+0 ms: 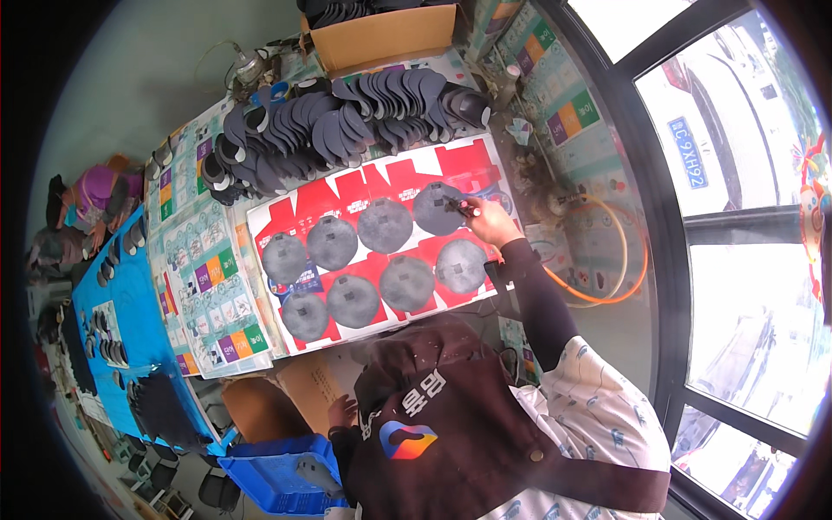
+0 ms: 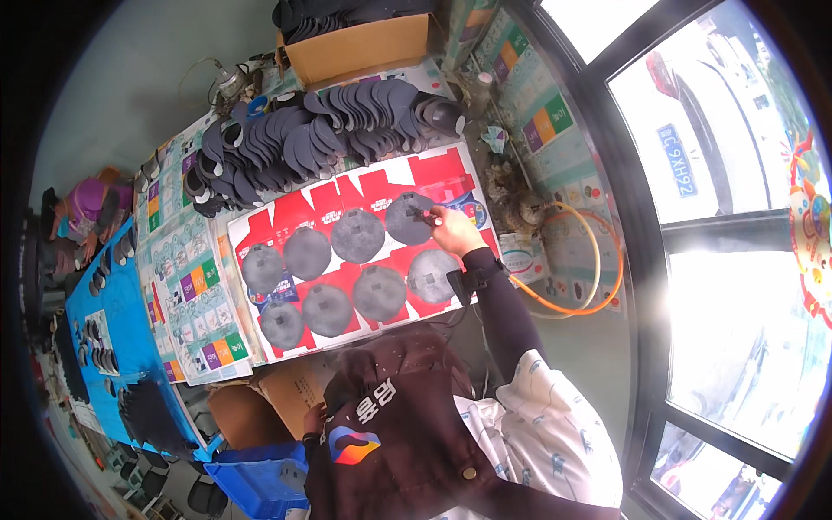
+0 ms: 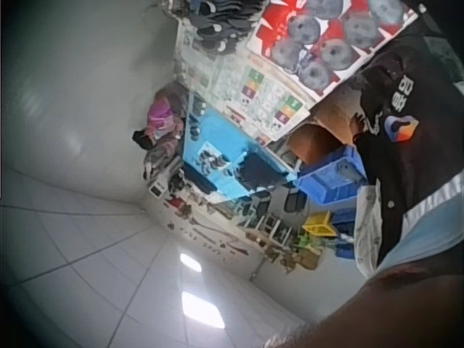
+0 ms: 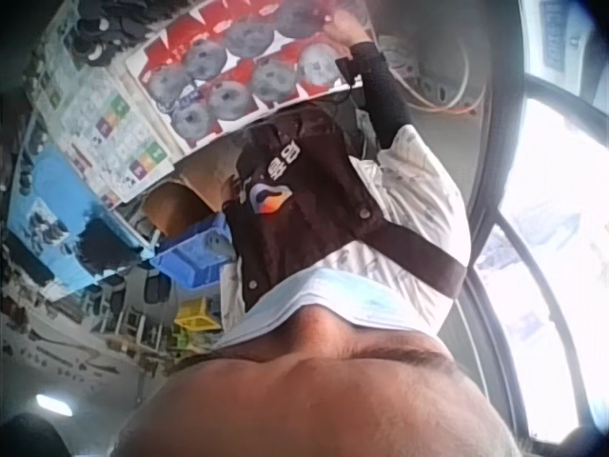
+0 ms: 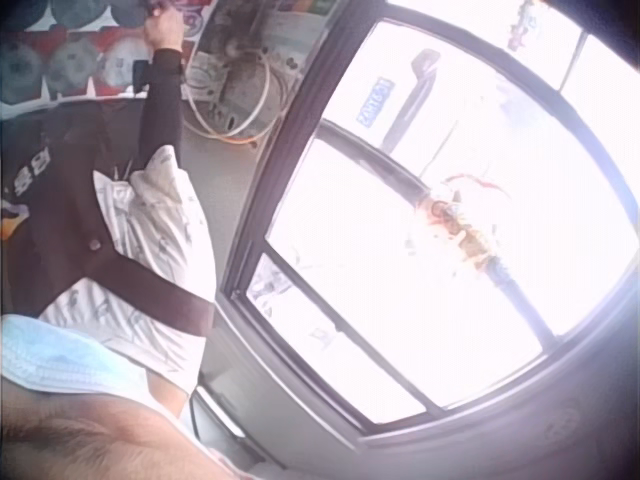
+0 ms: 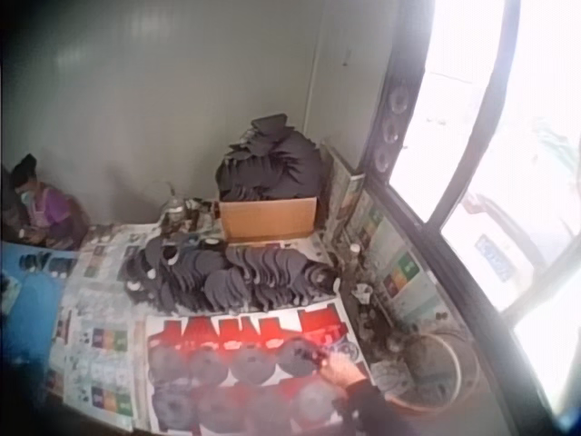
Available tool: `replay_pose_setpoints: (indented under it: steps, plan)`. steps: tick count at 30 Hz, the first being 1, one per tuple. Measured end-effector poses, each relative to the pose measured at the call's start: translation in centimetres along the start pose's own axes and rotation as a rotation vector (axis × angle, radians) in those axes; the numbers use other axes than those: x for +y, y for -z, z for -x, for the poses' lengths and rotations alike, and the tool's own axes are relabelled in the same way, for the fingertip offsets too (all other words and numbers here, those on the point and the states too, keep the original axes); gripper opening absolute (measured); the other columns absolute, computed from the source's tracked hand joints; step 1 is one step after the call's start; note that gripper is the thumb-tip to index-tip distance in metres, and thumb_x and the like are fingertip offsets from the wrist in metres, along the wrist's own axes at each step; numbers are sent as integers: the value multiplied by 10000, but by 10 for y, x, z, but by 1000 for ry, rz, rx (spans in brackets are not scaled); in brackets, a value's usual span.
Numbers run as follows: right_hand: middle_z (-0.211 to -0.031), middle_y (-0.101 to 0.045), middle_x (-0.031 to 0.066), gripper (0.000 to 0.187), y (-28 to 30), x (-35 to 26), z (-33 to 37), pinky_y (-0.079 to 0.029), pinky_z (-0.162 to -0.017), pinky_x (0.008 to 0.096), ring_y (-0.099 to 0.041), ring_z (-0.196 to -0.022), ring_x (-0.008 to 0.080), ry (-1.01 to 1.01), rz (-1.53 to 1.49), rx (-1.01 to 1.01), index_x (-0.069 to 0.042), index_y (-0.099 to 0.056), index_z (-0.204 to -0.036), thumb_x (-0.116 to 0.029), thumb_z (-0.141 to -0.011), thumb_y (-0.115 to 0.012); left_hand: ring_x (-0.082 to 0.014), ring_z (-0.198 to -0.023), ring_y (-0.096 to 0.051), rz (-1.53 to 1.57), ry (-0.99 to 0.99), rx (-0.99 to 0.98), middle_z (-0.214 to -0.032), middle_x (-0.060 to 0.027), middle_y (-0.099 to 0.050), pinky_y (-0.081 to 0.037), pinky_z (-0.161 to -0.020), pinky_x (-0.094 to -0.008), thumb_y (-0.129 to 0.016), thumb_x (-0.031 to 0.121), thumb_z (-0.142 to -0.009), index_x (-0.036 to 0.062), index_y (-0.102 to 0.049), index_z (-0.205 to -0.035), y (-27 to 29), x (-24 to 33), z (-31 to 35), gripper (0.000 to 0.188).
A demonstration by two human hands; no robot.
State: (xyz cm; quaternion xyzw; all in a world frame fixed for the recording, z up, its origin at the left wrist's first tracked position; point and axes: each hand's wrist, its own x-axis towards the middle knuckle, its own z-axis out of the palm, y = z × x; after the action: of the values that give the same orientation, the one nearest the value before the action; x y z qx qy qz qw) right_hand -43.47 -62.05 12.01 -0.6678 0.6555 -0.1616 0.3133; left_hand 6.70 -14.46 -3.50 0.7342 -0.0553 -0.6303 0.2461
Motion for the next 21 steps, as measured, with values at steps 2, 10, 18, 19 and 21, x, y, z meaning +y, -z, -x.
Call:
replay_pose_setpoints:
  steps: [2,10,18,19,21]
  plan:
    - [-821,-698,154,267,4,15,0,-536,-718,370,-704,-783,247,-66,-101,-24,-12,-670,-1093,-101,-847,-617,-243,-911,-695,-107,-79,-7,-1120,-137,-716,-514,-711,-336,-509,306,-1015,56,-613,-1270,-1,-1,0,372]
    - [-873,-693,254,321,33,-12,52,-531,-770,508,-687,-867,420,-114,-76,-138,-39,-643,-1148,-148,-850,-598,-195,-969,-667,-690,-981,143,-1041,-122,-685,-524,-848,-323,-733,120,-907,-10,-654,-1129,-170,325,98,270]
    - [-872,-697,240,211,16,-43,72,-525,-760,557,-678,-870,432,70,-16,-113,-52,-659,-1020,-148,-863,-556,-292,-978,-608,-879,-1490,-362,-1012,-98,-600,-496,-879,-386,-750,128,-846,94,-696,-1217,-360,429,137,377]
    - [-868,-698,237,212,17,-43,74,-525,-759,556,-679,-870,429,83,-27,-103,-51,-663,-1016,-147,-859,-557,-292,-964,-608,-912,-1475,-358,-993,-89,-602,-492,-884,-388,-744,118,-849,93,-719,-1178,-367,431,137,331]
    - [-861,-697,238,222,24,-46,78,-527,-757,549,-681,-872,424,95,-54,-84,-43,-667,-1017,-148,-853,-560,-281,-950,-606,-917,-1478,-361,-956,-78,-607,-491,-873,-385,-750,111,-838,95,-749,-1119,-377,432,131,281]
